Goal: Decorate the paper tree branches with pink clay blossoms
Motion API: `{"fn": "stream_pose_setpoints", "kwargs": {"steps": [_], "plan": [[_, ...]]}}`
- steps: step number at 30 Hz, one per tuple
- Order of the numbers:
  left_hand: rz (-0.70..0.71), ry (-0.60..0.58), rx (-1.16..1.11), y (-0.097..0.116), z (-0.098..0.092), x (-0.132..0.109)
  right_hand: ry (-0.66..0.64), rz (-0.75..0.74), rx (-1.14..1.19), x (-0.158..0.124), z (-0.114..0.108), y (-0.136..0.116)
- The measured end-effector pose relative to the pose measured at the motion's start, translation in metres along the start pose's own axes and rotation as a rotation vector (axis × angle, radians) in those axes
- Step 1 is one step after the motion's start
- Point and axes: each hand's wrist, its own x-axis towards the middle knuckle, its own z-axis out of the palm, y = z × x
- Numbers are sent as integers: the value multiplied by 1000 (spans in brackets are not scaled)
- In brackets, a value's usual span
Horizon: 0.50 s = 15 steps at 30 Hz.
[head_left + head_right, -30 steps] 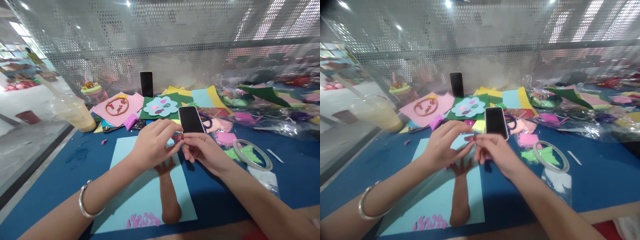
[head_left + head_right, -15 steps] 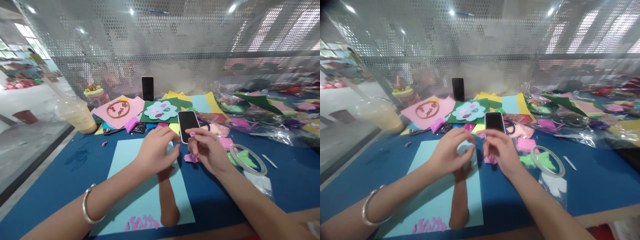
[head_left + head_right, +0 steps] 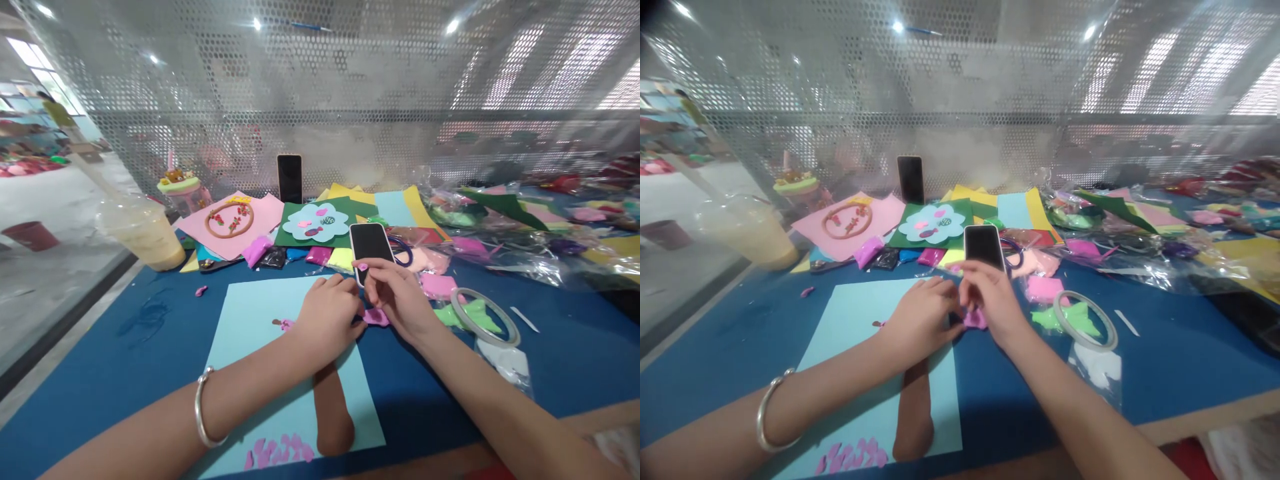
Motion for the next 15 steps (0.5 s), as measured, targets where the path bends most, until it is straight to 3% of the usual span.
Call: {"fn": "stream_pose_setpoints", "kwargs": {"steps": [9,15], "plan": [[85,46,27,0,2,-1,32,35,-12,3,0,2],[81,-23,-252,-4,-16,-4,50,28,-20,2,-1,2]]}}
